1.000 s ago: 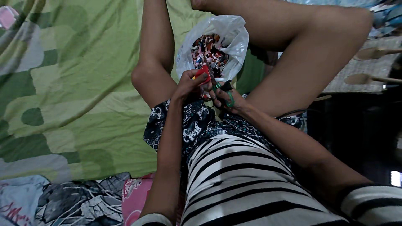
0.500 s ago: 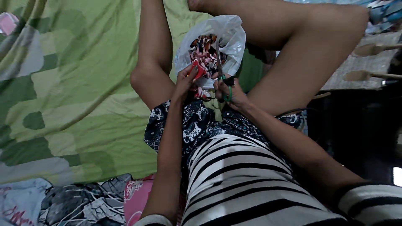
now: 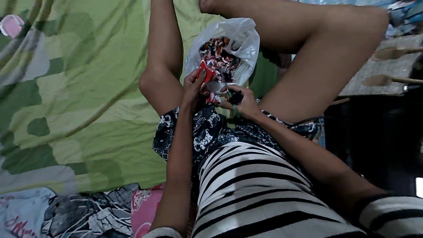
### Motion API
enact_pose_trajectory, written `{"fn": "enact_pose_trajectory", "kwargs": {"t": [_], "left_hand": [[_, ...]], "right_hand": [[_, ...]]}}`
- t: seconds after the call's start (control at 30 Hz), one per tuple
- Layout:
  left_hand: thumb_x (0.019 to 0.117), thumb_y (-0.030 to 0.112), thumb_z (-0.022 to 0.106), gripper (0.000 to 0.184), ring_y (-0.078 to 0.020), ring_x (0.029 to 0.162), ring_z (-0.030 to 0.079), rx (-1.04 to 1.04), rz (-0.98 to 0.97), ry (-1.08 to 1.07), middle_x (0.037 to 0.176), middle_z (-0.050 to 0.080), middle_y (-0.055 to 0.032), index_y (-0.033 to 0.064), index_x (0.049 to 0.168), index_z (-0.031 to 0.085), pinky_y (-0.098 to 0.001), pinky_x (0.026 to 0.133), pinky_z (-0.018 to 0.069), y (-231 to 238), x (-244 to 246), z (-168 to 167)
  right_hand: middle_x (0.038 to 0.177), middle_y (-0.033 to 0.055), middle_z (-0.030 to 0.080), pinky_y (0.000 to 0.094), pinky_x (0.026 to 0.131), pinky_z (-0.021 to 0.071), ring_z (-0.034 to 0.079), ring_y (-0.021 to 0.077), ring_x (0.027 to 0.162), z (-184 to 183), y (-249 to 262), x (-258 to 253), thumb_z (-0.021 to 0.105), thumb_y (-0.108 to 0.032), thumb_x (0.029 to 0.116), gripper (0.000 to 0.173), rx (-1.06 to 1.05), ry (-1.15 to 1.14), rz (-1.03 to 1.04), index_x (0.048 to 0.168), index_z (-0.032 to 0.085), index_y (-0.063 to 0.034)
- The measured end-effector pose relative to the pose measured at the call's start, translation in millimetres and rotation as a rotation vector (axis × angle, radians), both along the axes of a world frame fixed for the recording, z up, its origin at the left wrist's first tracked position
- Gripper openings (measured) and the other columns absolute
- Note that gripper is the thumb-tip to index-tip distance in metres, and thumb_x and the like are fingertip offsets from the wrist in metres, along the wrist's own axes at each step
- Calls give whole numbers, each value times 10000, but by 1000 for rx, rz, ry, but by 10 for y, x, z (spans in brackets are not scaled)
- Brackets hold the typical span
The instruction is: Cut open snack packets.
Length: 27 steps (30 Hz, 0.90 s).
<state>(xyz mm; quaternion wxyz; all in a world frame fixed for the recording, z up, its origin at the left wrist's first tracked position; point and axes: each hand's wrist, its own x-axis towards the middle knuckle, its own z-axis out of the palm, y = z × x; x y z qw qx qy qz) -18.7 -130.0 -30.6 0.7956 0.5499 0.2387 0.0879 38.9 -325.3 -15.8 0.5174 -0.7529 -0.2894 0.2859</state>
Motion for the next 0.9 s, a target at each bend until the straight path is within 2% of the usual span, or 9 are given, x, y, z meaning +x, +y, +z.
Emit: {"fn": "enact_pose_trajectory", "kwargs": {"t": [0.1,0.13,0.2,0.3,0.47,0.57,0.73,0.9], "left_hand": [[1049,99,473,184,6,679,627,-15,-12,-16,790,675,77,94,1003,651,-193,640,548,-4,-14,18],[1047,95,476,180,6,687,629,-11,-19,-15,797,678,77,90,1017,653,-196,649,550,-1,-17,19],[1045,91,482,174,2,698,627,-6,-24,-13,809,675,72,81,1039,656,-199,662,550,6,-18,8],[1048,94,475,177,-6,701,631,-16,-4,-26,808,674,68,84,1029,651,-203,665,553,11,-19,-5],[1056,99,461,174,-5,696,624,-24,37,-37,815,663,70,91,1035,634,-202,656,552,7,-16,-16],[1052,90,459,161,-13,715,634,-18,38,-40,825,664,66,92,1038,619,-214,678,560,6,-16,-28],[1029,59,467,148,-7,745,640,-1,24,-55,841,669,70,94,1037,611,-216,705,562,1,-18,-35],[1043,73,472,139,-6,788,639,26,-37,-52,892,667,69,75,1099,600,-219,733,558,4,-22,-19]], "right_hand": [[1025,118,727,373,776,567,684,152,854,40,-10,-2,802,-463,800,603,-57,-180,30,1189,702,-13],[1033,152,728,425,783,571,697,212,873,23,-8,-3,797,-465,804,620,-57,-244,46,1191,703,10],[995,168,716,472,732,563,688,270,837,-11,-4,-4,785,-483,813,637,-70,-352,72,1196,704,20],[933,150,692,463,651,541,657,263,757,-9,-10,-16,787,-488,816,630,-97,-394,82,1195,701,9],[896,128,685,433,615,523,635,236,713,-22,-36,-22,786,-480,806,620,-91,-412,60,1191,711,0],[950,166,706,480,665,553,675,279,771,-19,-31,-11,789,-450,823,605,-86,-400,49,1198,703,18],[956,166,705,480,665,549,673,278,773,-16,-7,28,779,-474,828,610,-87,-411,62,1185,699,14],[990,171,714,495,690,556,686,289,804,-39,17,41,769,-499,834,626,-93,-406,58,1200,703,4]]}}
